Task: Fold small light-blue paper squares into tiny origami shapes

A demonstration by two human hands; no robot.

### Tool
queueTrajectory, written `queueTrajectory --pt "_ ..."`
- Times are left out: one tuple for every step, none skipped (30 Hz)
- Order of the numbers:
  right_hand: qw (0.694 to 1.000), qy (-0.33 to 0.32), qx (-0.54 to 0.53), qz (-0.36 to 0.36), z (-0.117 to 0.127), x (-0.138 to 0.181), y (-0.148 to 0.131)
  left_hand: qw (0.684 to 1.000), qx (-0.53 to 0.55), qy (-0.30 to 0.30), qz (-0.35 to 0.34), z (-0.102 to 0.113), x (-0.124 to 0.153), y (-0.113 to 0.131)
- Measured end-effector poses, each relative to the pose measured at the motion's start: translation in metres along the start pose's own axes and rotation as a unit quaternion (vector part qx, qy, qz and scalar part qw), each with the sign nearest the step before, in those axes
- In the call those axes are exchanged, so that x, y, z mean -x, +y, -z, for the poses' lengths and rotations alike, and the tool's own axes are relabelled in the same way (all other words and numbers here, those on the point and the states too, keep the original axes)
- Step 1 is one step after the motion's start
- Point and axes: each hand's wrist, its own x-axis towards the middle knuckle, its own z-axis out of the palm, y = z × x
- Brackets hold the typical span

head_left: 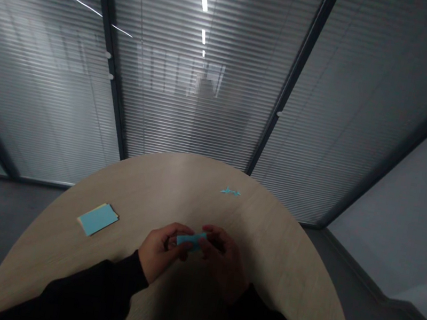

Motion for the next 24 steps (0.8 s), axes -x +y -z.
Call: queueTrajectory --pt "1.0 -0.004 0.002 -0.01 -0.0001 0.0001 -0.0009 1.0 -0.006 0.001 -0.003 0.0001 0.0 0.0003" --pt "1.0 -0.008 0.006 -0.017 -0.0003 0.0004 -0.0017 1.0 -0.011 0.004 -0.004 0.0002 0.0 0.0008" --pt "1.0 -0.011 0.012 -0.022 -0.0004 0.0008 -0.0023 1.0 -0.015 0.006 -0.003 0.0001 0.0 0.0013" --pt "0.999 -0.012 0.019 -0.025 -0.0005 0.0011 -0.0027 1.0 -0.021 0.008 -0.001 0.0 -0.0001 0.0018" --pt "0.999 -0.011 0.026 -0.025 -0.0005 0.0014 -0.0029 1.0 -0.028 0.009 0.003 -0.0001 -0.0002 0.0023" --pt "0.999 -0.007 0.032 -0.025 -0.0005 0.0016 -0.0028 0.999 -0.036 0.013 0.005 -0.0001 -0.0004 0.0027" --pt "0.999 -0.003 0.038 -0.026 -0.0006 0.0017 -0.0026 0.999 -0.046 0.016 0.008 -0.0001 -0.0005 0.003" --pt "0.999 0.001 0.042 -0.027 -0.0006 0.0016 -0.0023 0.998 -0.058 0.019 0.009 -0.0001 -0.0007 0.0032" --pt "0.999 0.003 0.045 -0.027 -0.0006 0.0014 -0.0021 0.997 -0.07 0.023 0.011 0.0 -0.0009 0.0035" --pt "0.998 0.007 0.048 -0.027 -0.0007 0.0011 -0.0019 0.996 -0.08 0.028 0.012 0.0001 -0.0012 0.0039" --pt "0.998 0.01 0.051 -0.028 -0.0007 0.0008 -0.002 0.996 -0.087 0.033 0.013 0.0001 -0.0014 0.0043" --pt "0.998 0.012 0.056 -0.029 -0.0006 0.0005 -0.0023 0.995 -0.092 0.037 0.013 0.0001 -0.0017 0.0048" --pt "0.998 0.015 0.061 -0.031 -0.0005 0.0002 -0.0027 0.995 -0.096 0.041 0.013 0.0001 -0.002 0.0052" --pt "0.997 0.017 0.065 -0.032 -0.0003 0.0 -0.0032 0.994 -0.097 0.044 0.014 0.0 -0.0023 0.0055" --pt "0.997 0.018 0.067 -0.034 -0.0002 -0.0001 -0.0036 0.994 -0.096 0.046 0.017 -0.0002 -0.0026 0.0057" --pt "0.997 0.018 0.069 -0.036 0.0 -0.0001 -0.0038 0.994 -0.092 0.047 0.02 -0.0003 -0.0028 0.0056" --pt "0.997 0.016 0.068 -0.037 0.0002 -0.0001 -0.0039 0.995 -0.086 0.047 0.023 -0.0005 -0.003 0.0052" --pt "0.997 0.016 0.067 -0.036 0.0003 0.0 -0.0038 0.995 -0.079 0.046 0.027 -0.0006 -0.003 0.0047" --pt "0.997 0.016 0.065 -0.035 0.0003 0.0001 -0.0036 0.996 -0.073 0.047 0.028 -0.0007 -0.003 0.0041" --pt "0.997 0.017 0.065 -0.033 0.0004 0.0003 -0.0035 0.996 -0.069 0.046 0.029 -0.0007 -0.003 0.0034" --pt "0.997 0.018 0.067 -0.03 0.0003 0.0005 -0.0034 0.996 -0.068 0.048 0.029 -0.0007 -0.003 0.0029" --pt "0.997 0.017 0.069 -0.029 0.0003 0.0008 -0.0034 0.996 -0.069 0.05 0.029 -0.0007 -0.0029 0.0025" --pt "0.997 0.019 0.071 -0.029 0.0002 0.0012 -0.0037 0.996 -0.071 0.052 0.029 -0.0006 -0.0028 0.0022" --pt "0.997 0.02 0.073 -0.032 0.0001 0.0015 -0.0042 0.996 -0.072 0.053 0.029 -0.0004 -0.0028 0.0021"
